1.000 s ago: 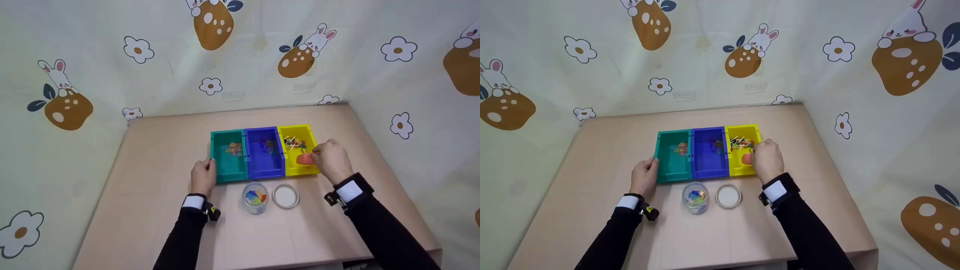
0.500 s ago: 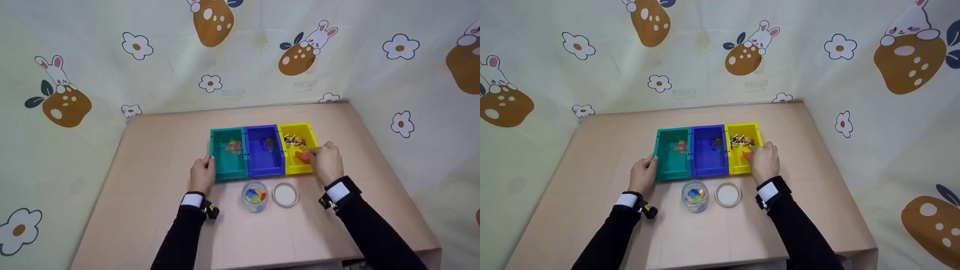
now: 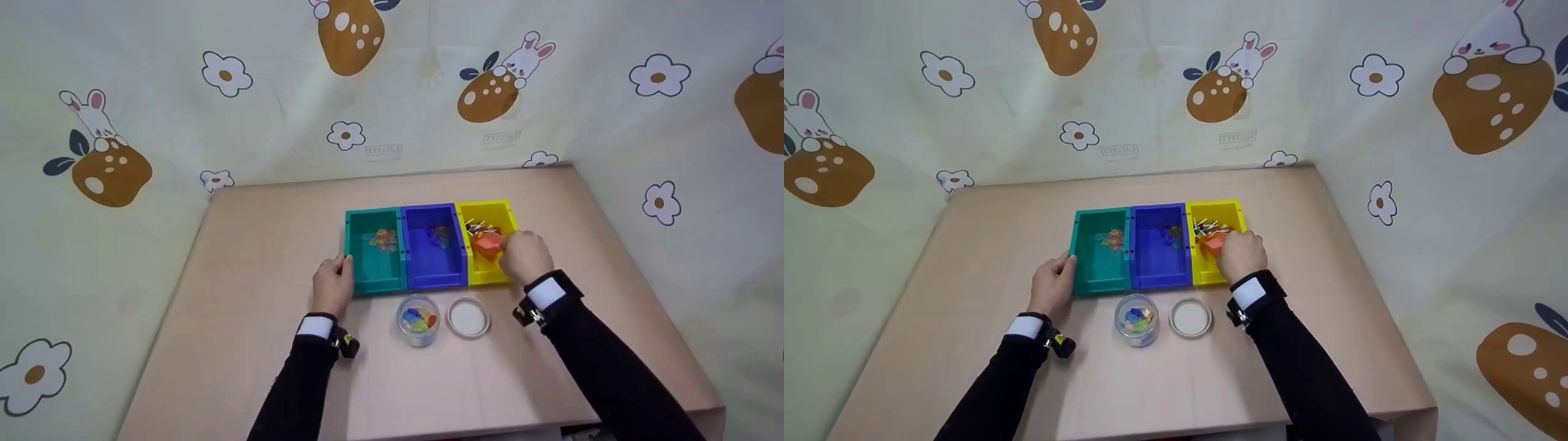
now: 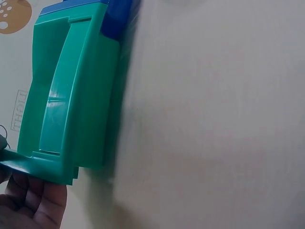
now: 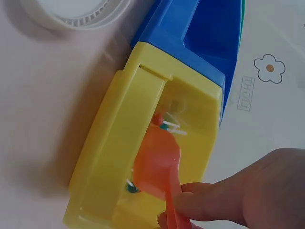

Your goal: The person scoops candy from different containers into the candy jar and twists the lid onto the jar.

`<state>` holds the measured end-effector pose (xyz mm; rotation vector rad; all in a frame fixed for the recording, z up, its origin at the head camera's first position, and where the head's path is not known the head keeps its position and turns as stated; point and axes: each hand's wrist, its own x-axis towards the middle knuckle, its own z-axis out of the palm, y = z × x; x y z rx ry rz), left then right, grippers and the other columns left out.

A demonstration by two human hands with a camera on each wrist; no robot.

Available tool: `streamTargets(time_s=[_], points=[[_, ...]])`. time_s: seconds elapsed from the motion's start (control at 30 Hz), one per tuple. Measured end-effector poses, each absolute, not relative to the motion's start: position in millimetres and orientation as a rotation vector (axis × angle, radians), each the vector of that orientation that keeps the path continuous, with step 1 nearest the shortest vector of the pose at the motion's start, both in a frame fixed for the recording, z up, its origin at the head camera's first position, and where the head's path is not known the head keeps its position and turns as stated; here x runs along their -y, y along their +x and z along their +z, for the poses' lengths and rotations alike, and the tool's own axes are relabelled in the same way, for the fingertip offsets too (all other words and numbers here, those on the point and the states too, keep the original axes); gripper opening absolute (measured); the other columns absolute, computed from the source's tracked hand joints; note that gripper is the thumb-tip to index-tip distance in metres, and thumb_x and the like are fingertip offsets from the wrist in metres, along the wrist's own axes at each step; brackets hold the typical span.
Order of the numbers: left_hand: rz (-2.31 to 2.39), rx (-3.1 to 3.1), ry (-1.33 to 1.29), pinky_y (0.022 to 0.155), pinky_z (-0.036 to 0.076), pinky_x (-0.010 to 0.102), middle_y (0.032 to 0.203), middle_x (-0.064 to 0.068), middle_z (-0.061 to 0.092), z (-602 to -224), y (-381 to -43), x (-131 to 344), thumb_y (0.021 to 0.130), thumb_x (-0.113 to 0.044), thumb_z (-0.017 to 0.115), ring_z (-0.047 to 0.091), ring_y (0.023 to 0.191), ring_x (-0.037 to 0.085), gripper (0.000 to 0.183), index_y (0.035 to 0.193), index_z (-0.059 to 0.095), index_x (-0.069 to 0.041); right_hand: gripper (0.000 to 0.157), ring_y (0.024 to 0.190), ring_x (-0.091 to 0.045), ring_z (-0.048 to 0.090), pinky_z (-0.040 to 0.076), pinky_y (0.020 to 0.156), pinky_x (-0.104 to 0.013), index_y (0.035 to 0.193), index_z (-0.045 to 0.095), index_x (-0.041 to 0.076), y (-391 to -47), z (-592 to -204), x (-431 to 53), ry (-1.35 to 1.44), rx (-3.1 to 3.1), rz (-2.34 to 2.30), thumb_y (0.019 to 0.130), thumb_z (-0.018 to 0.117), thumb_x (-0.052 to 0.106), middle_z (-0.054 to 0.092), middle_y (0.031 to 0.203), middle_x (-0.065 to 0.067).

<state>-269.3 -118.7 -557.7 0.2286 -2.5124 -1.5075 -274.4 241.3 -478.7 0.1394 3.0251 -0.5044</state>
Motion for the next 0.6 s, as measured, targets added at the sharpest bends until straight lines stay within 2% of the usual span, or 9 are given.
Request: streamTargets(time_s=[0.23, 0.37, 0.43, 0.6], points=[[-1.566, 2.546, 0.299, 0.072, 0.038, 0.032, 0.088, 0.009, 0.055, -553, -268, 121, 0.115, -0.024, 0.056, 0.046, 0.081, 0.023, 0.038, 0.142, 0.072, -0.003, 0.030, 0.107, -0.040, 0.071, 0.060, 0.097, -0.054, 0.124, 0.081, -0.002, -286, -488, -228, 0.154, -2.988, -0.466, 0.100, 0.064, 0.004, 0.078, 0.119, -0.026], [-1.571, 2.531, 0.258, 0.073, 0.038, 0.032, 0.086, 0.006, 0.054, -559, -271, 124, 0.113, -0.027, 0.059, 0.045, 0.081, 0.022, 0.037, 0.135, 0.078, -0.003, 0.028, 0.102, -0.044, 0.076, 0.064, 0.085, -0.058, 0.119, 0.081, 0.001, -292, -498, -221, 0.162, -3.024, -0.435, 0.099, 0.063, 0.010, 0.079, 0.115, -0.026], [-1.569, 2.546, 0.230, 0.074, 0.038, 0.033, 0.086, 0.007, 0.054, -559, -272, 125, 0.113, -0.027, 0.059, 0.046, 0.082, 0.023, 0.036, 0.125, 0.081, -0.001, 0.026, 0.099, -0.046, 0.077, 0.064, 0.081, -0.059, 0.115, 0.078, -0.002, -294, -502, -219, 0.190, -3.032, -0.413, 0.099, 0.063, 0.012, 0.079, 0.111, -0.028], [-1.574, 2.597, 0.271, 0.074, 0.039, 0.033, 0.091, 0.010, 0.057, -552, -270, 123, 0.115, -0.025, 0.057, 0.047, 0.084, 0.023, 0.037, 0.138, 0.075, -0.002, 0.026, 0.099, -0.045, 0.077, 0.065, 0.082, -0.059, 0.114, 0.072, -0.008, -299, -505, -215, 0.252, -3.005, -0.341, 0.100, 0.062, 0.012, 0.078, 0.110, -0.030]])
